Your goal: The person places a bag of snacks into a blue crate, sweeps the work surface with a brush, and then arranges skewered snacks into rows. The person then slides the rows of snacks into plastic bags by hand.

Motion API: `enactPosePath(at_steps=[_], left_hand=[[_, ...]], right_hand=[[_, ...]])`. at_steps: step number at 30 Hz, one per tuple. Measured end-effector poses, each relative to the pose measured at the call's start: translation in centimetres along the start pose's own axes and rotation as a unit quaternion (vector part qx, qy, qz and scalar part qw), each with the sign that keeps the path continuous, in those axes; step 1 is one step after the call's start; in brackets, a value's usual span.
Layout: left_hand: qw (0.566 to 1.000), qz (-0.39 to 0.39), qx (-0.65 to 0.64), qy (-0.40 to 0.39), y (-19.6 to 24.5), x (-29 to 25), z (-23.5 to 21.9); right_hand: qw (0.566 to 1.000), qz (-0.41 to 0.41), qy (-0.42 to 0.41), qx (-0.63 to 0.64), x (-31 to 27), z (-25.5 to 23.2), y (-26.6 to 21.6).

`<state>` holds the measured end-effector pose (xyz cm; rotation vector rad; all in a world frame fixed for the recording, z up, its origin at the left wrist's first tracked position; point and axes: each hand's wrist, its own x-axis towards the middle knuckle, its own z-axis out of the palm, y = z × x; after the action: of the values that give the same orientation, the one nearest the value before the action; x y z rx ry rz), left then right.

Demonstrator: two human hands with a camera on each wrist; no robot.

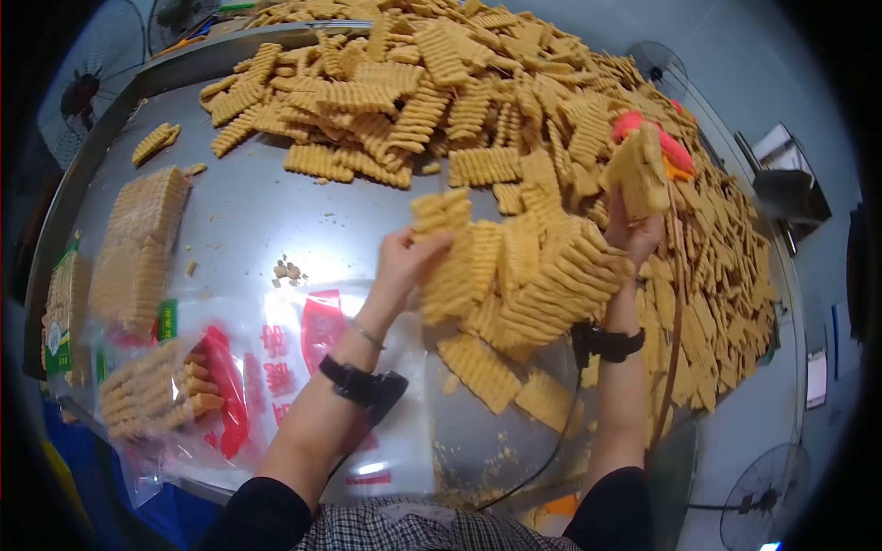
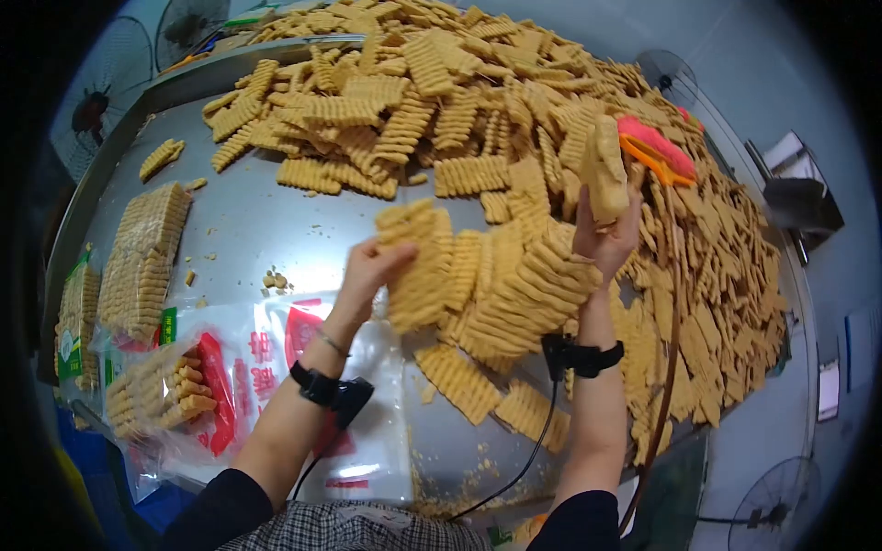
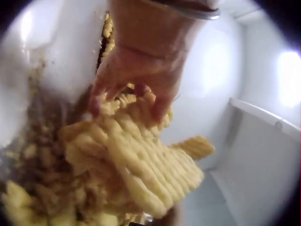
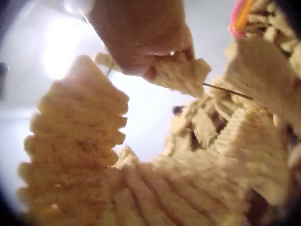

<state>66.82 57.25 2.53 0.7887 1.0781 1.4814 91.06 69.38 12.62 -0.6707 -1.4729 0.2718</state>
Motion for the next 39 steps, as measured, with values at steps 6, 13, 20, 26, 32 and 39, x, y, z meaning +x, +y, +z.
enactPosePath(at_steps=[6,13,20,26,32,39], left_hand=[[0.994,0.04,-0.097,0.005,2.9,-9.7,1.2],[0.992,0.066,0.103,-0.011,2.5,-17.8,-1.2],[0.977,0.165,0.051,0.127,4.3,-23.3,-5.1],[0.986,0.067,-0.078,0.128,4.1,-24.4,-6.7],[0.858,0.146,0.489,-0.051,3.3,-23.2,-3.1],[0.607,0.223,0.696,-0.313,-3.5,-25.0,-3.1]], right_hand=[[0.856,-0.262,-0.102,-0.433,-0.1,-6.6,-5.8],[0.871,-0.236,-0.049,-0.429,1.8,-11.4,-6.8],[0.928,0.246,-0.243,-0.139,-5.6,-15.6,-16.0],[0.757,0.503,-0.377,0.176,-15.4,-17.1,-20.1],[0.78,0.152,-0.553,-0.249,-23.7,-14.0,-23.2],[0.849,0.1,-0.447,-0.263,-31.8,-11.8,-19.8]])
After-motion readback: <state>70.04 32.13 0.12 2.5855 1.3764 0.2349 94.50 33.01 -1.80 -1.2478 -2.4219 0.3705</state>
